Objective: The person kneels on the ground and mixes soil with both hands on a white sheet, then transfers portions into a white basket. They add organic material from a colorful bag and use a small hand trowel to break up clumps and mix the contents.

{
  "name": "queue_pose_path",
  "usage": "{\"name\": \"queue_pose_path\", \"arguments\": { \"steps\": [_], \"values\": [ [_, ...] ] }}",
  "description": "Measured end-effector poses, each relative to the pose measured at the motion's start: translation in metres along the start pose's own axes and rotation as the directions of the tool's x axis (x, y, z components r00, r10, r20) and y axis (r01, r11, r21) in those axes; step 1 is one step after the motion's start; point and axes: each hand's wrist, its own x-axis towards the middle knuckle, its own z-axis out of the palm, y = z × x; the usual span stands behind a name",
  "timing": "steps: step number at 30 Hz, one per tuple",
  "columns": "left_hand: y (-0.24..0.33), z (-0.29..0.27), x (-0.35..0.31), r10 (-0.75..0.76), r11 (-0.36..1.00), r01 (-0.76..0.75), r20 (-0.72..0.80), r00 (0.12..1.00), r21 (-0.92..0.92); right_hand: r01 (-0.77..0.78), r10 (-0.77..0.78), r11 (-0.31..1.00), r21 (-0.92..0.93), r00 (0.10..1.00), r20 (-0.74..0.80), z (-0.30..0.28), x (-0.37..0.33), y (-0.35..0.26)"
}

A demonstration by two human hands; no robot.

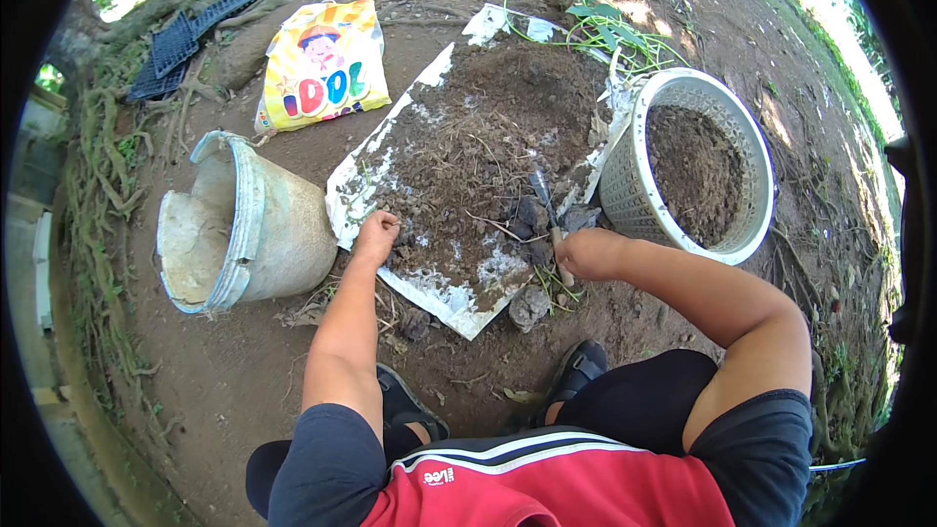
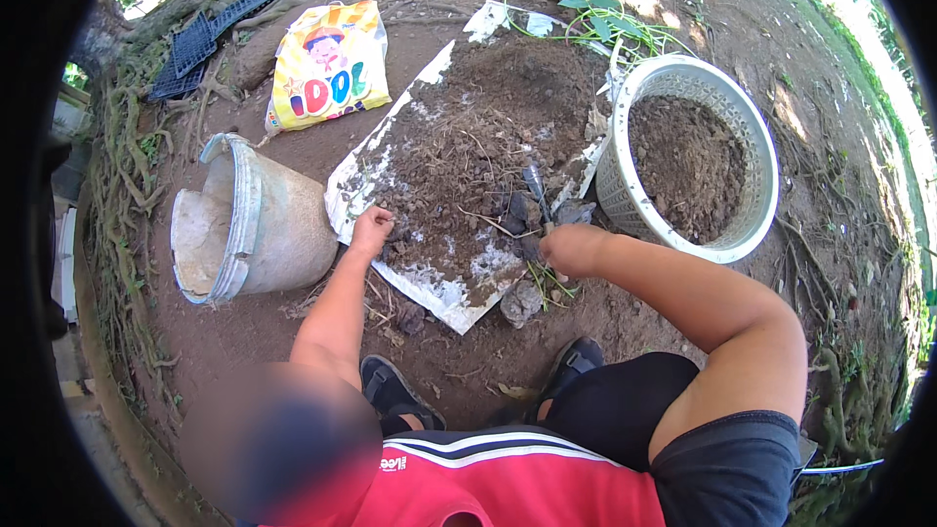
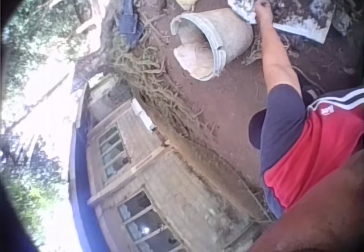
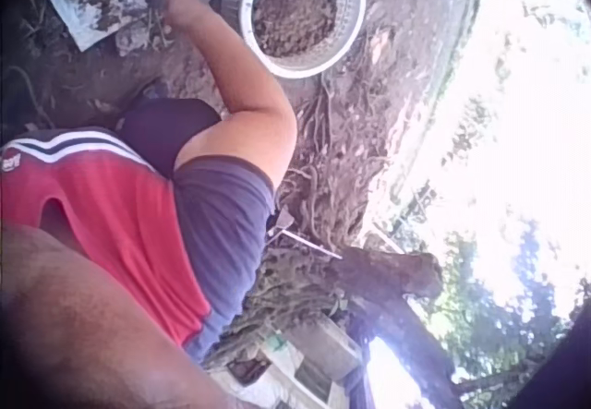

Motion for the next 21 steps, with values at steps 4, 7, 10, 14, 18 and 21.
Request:
{"name": "queue_pose_path", "arguments": {
  "steps": [4,7,10,14,18,21],
  "values": [
    [0.03,0.02,-0.016,0.077,0.995,-0.077,0.007,0.997,0.069,0.02,0.019,0.98,0.196,0.981,-0.193,0.016,0.012,0.011],
    [0.036,0.017,-0.01,0.021,0.992,-0.007,-0.109,0.994,0.122,-0.042,0.111,0.953,0.3,0.97,-0.217,0.041,0.028,0.024],
    [0.028,0.009,0.01,0.003,0.953,0.083,-0.283,0.959,0.29,-0.085,0.135,0.97,0.228,0.968,-0.21,0.067,0.035,0.042],
    [0.012,-0.006,0.037,0.006,0.907,0.121,-0.301,0.954,0.403,-0.089,0.18,0.932,0.352,0.955,-0.236,0.089,0.033,0.058],
    [0.008,-0.008,0.041,-0.132,0.833,0.218,-0.199,0.971,0.509,-0.259,0.342,0.866,0.427,0.931,-0.129,0.093,0.038,0.06],
    [0.008,-0.003,0.036,-0.209,0.732,0.317,-0.244,0.947,0.603,-0.377,0.437,0.79,0.484,0.899,-0.014,0.087,0.048,0.056]
  ]
}}
